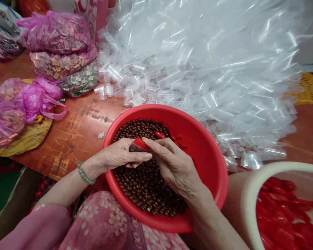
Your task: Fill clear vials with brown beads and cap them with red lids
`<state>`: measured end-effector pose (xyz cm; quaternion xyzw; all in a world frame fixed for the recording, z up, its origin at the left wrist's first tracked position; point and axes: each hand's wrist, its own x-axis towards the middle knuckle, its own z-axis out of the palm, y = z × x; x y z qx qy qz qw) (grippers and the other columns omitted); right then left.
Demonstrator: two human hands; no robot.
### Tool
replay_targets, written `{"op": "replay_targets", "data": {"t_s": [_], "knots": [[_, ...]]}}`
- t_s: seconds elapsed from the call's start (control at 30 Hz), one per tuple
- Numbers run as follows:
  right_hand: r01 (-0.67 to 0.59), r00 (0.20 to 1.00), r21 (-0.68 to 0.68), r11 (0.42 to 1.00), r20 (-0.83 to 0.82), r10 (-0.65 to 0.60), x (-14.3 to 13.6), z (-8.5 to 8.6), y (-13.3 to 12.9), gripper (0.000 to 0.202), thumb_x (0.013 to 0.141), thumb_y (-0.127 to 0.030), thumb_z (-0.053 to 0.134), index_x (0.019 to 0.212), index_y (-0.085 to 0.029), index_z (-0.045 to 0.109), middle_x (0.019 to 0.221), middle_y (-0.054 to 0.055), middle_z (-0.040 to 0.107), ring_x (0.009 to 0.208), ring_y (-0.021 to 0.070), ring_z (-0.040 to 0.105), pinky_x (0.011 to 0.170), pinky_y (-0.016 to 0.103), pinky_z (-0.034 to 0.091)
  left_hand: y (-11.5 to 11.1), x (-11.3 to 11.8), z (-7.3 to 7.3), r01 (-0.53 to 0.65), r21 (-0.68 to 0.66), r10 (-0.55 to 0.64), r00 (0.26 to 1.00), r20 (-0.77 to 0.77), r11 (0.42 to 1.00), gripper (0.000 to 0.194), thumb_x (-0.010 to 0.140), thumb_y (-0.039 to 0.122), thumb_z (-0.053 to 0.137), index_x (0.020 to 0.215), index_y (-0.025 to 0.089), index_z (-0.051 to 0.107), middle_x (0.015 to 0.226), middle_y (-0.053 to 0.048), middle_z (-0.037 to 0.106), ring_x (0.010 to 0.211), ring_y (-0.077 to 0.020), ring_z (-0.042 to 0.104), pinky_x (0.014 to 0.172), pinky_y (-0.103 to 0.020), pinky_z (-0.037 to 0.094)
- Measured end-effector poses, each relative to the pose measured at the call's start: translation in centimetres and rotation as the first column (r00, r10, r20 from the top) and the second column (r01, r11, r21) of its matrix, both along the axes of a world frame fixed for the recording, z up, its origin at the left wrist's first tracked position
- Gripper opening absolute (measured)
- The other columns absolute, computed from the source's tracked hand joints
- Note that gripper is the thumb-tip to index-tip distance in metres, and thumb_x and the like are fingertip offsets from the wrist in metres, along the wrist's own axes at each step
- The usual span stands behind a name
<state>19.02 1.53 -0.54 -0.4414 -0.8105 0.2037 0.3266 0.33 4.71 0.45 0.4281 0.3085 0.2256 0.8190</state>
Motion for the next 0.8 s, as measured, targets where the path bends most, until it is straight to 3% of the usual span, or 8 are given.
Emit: {"op": "replay_targets", "data": {"t_s": [0.1, 0.23, 0.37, 0.47, 0.67, 0.8], "knots": [[0.008, 0.996, 0.09, 0.996, 0.087, -0.016, 0.3, -0.4, 0.0, 0.058, 0.089, -0.005, 0.044, 0.138, -0.034, 0.054, 0.093, 0.005, 0.06, 0.08, 0.015, 0.062, 0.066, 0.026, 0.054, -0.1, 0.2, 0.1, -0.047, 0.003, 0.047, 0.999, -0.013, 0.999, 0.053, 0.071, 0.062, 0.07, 0.064, 0.016, 0.046, 0.054, 0.007, 0.041, 0.046, -0.0034, 0.033, 0.043, -0.019, 0.023], [0.008, 0.98, 0.203, 0.979, 0.191, -0.048, 0.2, -0.7, -0.2, 0.07, 0.084, -0.001, 0.043, 0.145, -0.036, 0.045, 0.1, 0.008, 0.059, 0.083, 0.017, 0.062, 0.067, 0.028, 0.054, 0.1, 0.4, -0.3, -0.058, -0.077, 0.057, 0.998, -0.014, 0.995, 0.065, 0.075, 0.08, 0.048, 0.069, 0.015, 0.051, 0.052, 0.005, 0.039, 0.041, -0.0041, 0.032, 0.038, -0.02, 0.016], [-0.012, 0.982, 0.188, 0.982, 0.188, -0.024, -0.3, -0.1, -0.3, 0.067, 0.087, -0.001, 0.043, 0.144, -0.036, 0.044, 0.098, 0.007, 0.057, 0.08, 0.0157, 0.06, 0.063, 0.026, 0.053, 0.1, 0.5, -0.7, -0.055, -0.13, 0.059, 0.998, 0.023, 0.99, 0.053, 0.087, 0.065, 0.041, 0.069, 0.016, 0.05, 0.049, 0.005, 0.039, 0.038, -0.0038, 0.029, 0.037, -0.019, 0.016], [-0.024, 0.99, 0.13, 0.991, 0.142, 0.006, -0.6, 0.7, -0.3, 0.059, 0.09, -0.003, 0.045, 0.14, -0.035, 0.05, 0.094, 0.006, 0.056, 0.075, 0.014, 0.058, 0.061, 0.025, 0.052, 0.1, 0.4, -0.8, -0.076, -0.143, 0.086, 0.994, 0.068, 0.987, 0.042, 0.089, 0.053, 0.042, 0.07, 0.017, 0.049, 0.049, 0.005, 0.039, 0.038, -0.0043, 0.029, 0.037, -0.018, 0.016], [-0.028, 0.997, -0.094, 0.995, -0.073, 0.021, -0.8, 1.6, -0.3, 0.044, 0.093, -0.01, 0.049, 0.127, -0.036, 0.061, 0.091, 0.004, 0.059, 0.078, 0.0138, 0.062, 0.066, 0.027, 0.054, 0.0, 0.3, -0.7, -0.076, -0.125, 0.082, 0.996, 0.043, 0.989, 0.039, 0.084, 0.051, 0.047, 0.069, 0.016, 0.052, 0.05, 0.004, 0.041, 0.04, -0.0046, 0.031, 0.039, -0.019, 0.019], [0.08, 0.951, -0.319, 0.944, -0.26, -0.168, -0.8, 2.0, -0.6, 0.037, 0.09, -0.02, 0.061, 0.125, -0.032, 0.06, 0.1, 0.004, 0.067, 0.088, 0.0161, 0.066, 0.077, 0.03, 0.056, 0.1, 0.1, -0.4, -0.033, -0.108, 0.038, 0.999, 0.038, 0.994, 0.039, 0.086, 0.049, 0.045, 0.071, 0.015, 0.054, 0.049, 0.005, 0.041, 0.039, -0.0049, 0.033, 0.041, -0.02, 0.02]]}}
